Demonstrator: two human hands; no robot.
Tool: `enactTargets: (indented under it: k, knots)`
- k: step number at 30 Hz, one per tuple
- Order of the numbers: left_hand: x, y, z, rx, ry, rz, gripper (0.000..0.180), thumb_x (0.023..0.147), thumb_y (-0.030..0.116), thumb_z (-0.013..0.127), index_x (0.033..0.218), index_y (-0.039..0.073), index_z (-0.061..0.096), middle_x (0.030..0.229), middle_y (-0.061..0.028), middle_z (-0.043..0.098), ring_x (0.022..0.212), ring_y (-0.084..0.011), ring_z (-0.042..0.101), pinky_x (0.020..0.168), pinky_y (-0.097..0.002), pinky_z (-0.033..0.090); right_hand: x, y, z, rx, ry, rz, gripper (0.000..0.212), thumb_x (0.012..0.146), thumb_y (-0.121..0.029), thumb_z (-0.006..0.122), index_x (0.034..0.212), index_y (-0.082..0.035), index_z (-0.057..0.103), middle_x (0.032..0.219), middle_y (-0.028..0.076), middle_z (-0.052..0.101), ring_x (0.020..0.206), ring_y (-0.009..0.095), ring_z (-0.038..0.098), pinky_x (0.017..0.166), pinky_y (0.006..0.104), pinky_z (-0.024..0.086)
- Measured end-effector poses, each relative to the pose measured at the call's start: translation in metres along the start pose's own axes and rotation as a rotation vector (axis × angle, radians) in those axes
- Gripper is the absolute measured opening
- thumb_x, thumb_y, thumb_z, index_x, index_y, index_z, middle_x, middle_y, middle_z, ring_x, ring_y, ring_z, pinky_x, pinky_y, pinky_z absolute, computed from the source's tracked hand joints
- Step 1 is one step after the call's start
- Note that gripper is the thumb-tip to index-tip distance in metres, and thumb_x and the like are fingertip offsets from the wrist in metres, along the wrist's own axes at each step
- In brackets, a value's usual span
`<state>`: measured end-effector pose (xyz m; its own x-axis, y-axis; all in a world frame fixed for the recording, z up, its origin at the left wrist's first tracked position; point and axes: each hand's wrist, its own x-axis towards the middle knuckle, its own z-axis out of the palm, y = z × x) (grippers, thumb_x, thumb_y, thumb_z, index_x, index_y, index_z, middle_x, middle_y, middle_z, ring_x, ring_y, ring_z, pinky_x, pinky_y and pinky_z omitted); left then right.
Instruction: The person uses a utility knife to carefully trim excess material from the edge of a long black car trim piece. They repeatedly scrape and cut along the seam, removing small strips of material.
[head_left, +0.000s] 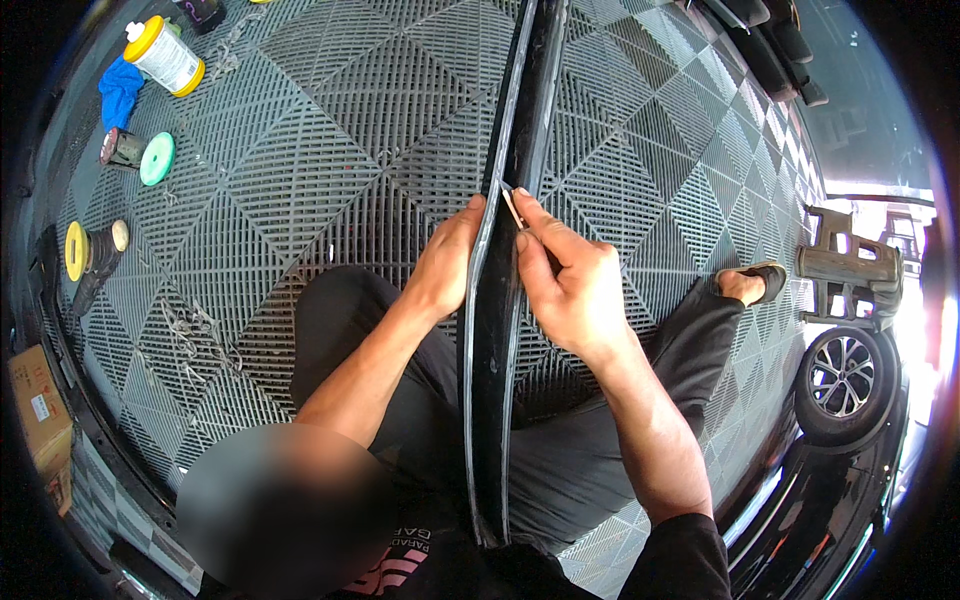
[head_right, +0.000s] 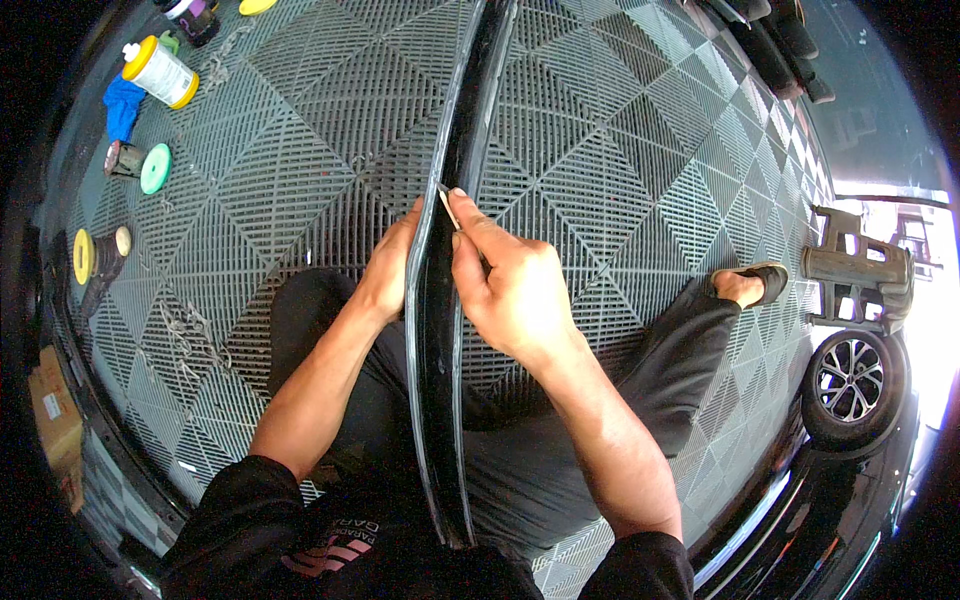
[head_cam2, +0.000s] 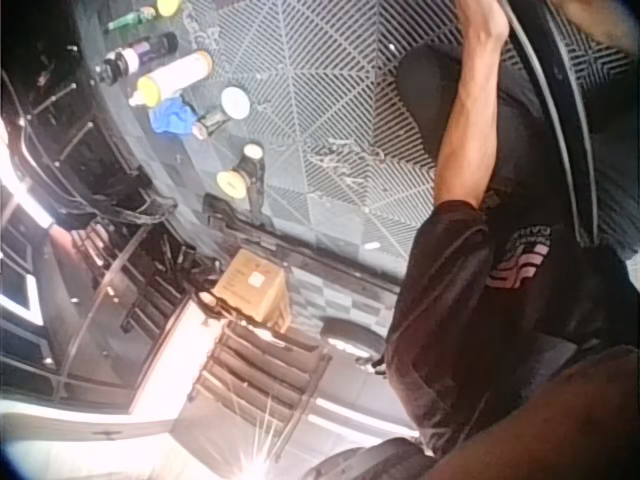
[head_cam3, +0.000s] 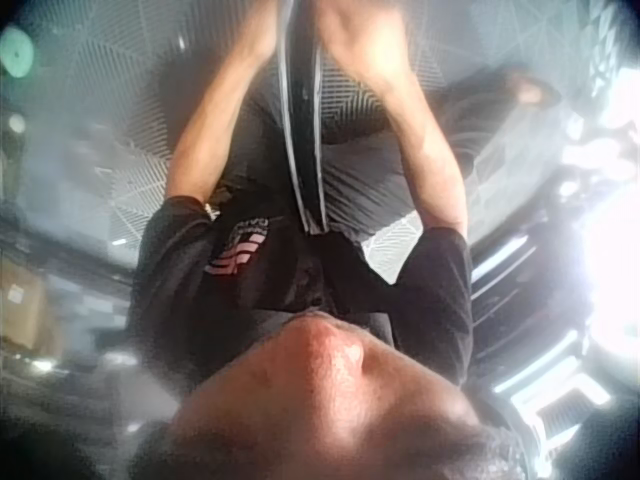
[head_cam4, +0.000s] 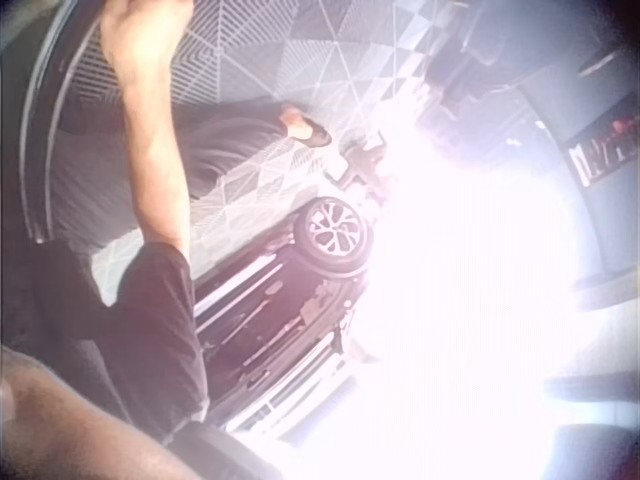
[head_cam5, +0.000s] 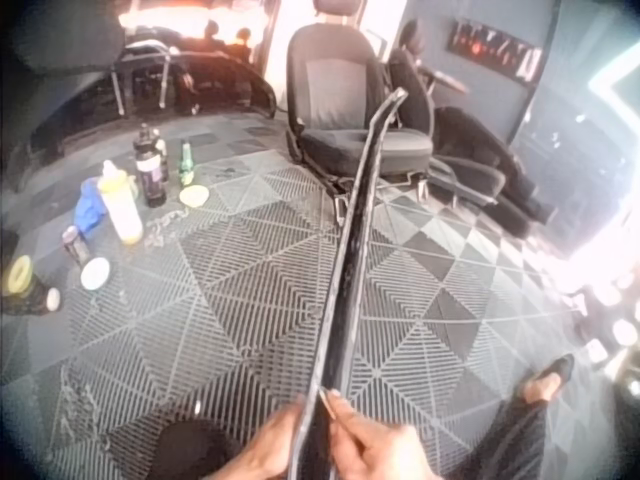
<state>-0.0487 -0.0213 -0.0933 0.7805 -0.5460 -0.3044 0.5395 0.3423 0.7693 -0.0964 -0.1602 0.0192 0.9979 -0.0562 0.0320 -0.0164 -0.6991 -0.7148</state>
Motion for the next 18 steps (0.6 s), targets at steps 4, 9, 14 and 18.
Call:
enactTargets:
  k: [4, 9, 14, 18]
  knots:
    - [0.001, 0.003, 0.002, 0.023, 0.019, 0.01, 0.049, 0.114, 0.042, 0.034, 0.125, 0.007, 0.065, 0.106, -0.0005, 0.068, 0.093, -0.0067, 0.063, 0.085, -0.0247, 0.054, -0.005, 0.008, 0.013, 0.08, 0.112, -0.046, 0.037, 0.095, -0.005, 0.064, 0.132, 0.003, 0.065, 0.113, 0.025, 0.072, 0.08, 0.031, 0.077, 0.069, 0.0361, 0.061]
    - [0.001, 0.0, -0.005, 0.03, -0.004, -0.02, 0.051, 0.114, 0.041, 0.033, 0.131, 0.005, 0.064, 0.109, -0.0019, 0.069, 0.094, -0.0073, 0.064, 0.086, -0.025, 0.054, -0.006, 0.015, 0.02, 0.101, 0.14, -0.112, 0.037, 0.096, -0.005, 0.063, 0.133, 0.003, 0.064, 0.121, 0.025, 0.07, 0.093, 0.032, 0.077, 0.075, 0.0341, 0.062]
    - [0.0, 0.002, -0.003, 0.085, 0.018, -0.01, 0.051, 0.114, 0.041, 0.033, 0.131, 0.004, 0.063, 0.107, -0.0019, 0.07, 0.092, -0.0074, 0.064, 0.084, -0.0247, 0.054, -0.006, 0.01, 0.016, 0.133, 0.093, -0.024, 0.038, 0.097, -0.005, 0.063, 0.133, 0.002, 0.064, 0.12, 0.025, 0.071, 0.092, 0.031, 0.077, 0.075, 0.0338, 0.062]
    - [-0.001, 0.002, 0.0, 0.075, 0.033, 0.01, 0.051, 0.114, 0.041, 0.033, 0.129, 0.004, 0.064, 0.106, -0.0014, 0.069, 0.091, -0.0069, 0.064, 0.083, -0.0242, 0.054, -0.005, 0.017, 0.02, 0.104, 0.146, -0.123, 0.038, 0.096, -0.006, 0.063, 0.134, 0.0, 0.064, 0.114, 0.025, 0.072, 0.084, 0.032, 0.077, 0.07, 0.0348, 0.061]
